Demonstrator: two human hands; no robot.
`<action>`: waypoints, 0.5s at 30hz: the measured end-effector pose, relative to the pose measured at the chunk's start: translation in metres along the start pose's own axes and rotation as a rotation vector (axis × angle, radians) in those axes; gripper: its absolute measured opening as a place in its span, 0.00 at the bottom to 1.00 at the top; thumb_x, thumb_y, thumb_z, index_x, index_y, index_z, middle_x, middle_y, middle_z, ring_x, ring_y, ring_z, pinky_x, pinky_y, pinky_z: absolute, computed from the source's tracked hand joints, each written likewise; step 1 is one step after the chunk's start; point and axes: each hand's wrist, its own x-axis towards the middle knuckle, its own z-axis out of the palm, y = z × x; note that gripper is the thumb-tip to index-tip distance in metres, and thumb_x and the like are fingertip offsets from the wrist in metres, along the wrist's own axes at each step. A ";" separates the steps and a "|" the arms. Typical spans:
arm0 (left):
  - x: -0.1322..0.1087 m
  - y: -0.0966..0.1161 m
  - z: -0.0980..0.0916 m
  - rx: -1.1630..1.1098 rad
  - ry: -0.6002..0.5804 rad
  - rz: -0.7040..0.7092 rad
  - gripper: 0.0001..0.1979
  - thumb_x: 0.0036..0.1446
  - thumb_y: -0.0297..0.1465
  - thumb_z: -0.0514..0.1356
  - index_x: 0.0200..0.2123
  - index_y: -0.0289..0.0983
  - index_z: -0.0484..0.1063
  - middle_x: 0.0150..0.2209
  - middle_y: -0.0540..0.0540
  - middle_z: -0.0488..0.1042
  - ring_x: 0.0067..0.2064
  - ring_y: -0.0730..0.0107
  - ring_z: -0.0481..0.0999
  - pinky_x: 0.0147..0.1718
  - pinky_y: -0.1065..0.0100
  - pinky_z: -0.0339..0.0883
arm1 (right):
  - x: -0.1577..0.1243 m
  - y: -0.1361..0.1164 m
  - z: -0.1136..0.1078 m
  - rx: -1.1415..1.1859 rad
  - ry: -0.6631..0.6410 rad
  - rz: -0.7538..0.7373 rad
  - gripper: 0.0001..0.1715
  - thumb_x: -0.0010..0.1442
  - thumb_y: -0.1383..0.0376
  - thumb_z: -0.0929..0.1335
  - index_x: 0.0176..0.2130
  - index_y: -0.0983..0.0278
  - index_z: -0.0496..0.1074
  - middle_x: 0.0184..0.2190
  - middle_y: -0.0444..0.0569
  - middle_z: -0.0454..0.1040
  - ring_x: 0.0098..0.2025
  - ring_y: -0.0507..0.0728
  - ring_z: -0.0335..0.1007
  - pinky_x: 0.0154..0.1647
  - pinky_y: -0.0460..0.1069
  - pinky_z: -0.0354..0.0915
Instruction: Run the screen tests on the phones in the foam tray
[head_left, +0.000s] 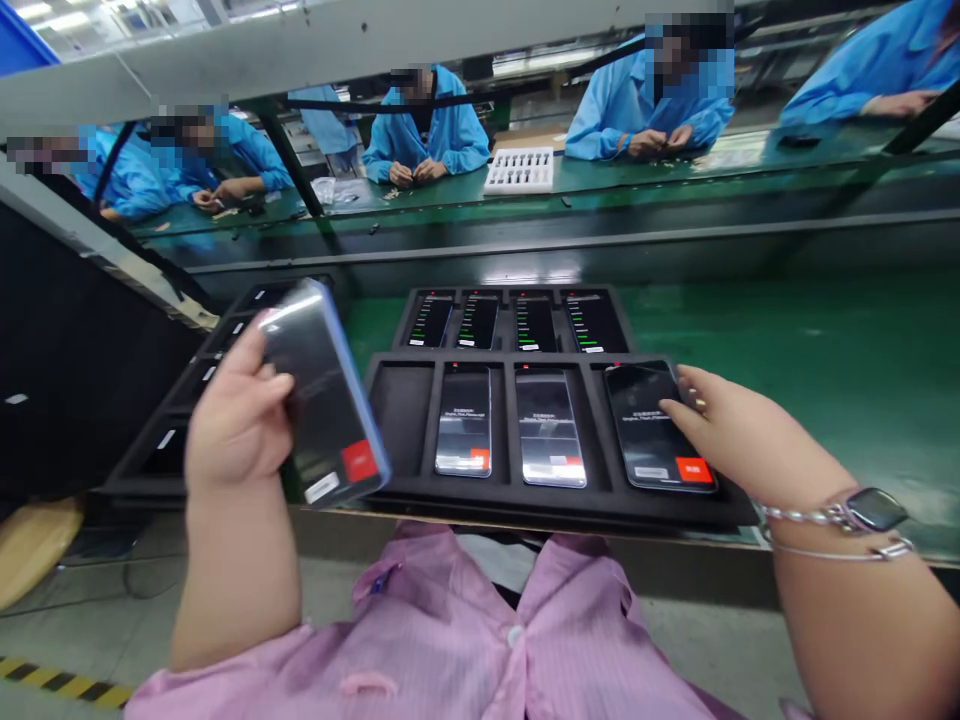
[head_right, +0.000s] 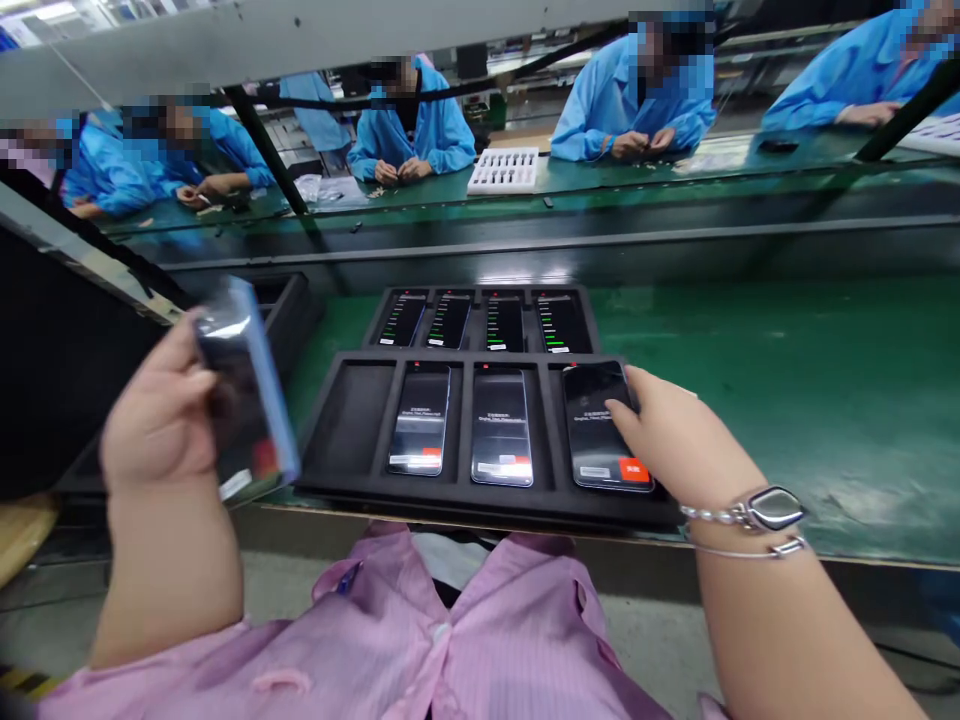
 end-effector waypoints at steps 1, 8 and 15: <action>0.009 -0.012 0.004 -0.043 -0.052 -0.079 0.46 0.49 0.48 0.74 0.69 0.45 0.65 0.45 0.47 0.82 0.34 0.68 0.79 0.27 0.70 0.74 | -0.003 -0.007 0.005 -0.007 0.009 -0.063 0.28 0.61 0.52 0.66 0.52 0.68 0.75 0.51 0.71 0.76 0.57 0.79 0.71 0.61 0.72 0.63; 0.045 -0.063 0.021 0.084 -0.456 -0.444 0.51 0.49 0.42 0.73 0.72 0.38 0.58 0.35 0.47 0.80 0.31 0.65 0.80 0.26 0.71 0.70 | -0.020 -0.051 0.067 0.366 -0.241 -0.260 0.37 0.67 0.45 0.66 0.67 0.57 0.66 0.73 0.55 0.60 0.72 0.67 0.59 0.74 0.66 0.60; 0.049 -0.060 0.033 0.505 -0.639 -0.422 0.43 0.59 0.39 0.63 0.74 0.34 0.55 0.37 0.45 0.81 0.38 0.56 0.82 0.35 0.61 0.77 | -0.004 -0.057 0.090 0.785 -0.112 0.043 0.45 0.57 0.41 0.74 0.66 0.54 0.63 0.72 0.53 0.60 0.75 0.68 0.53 0.76 0.66 0.56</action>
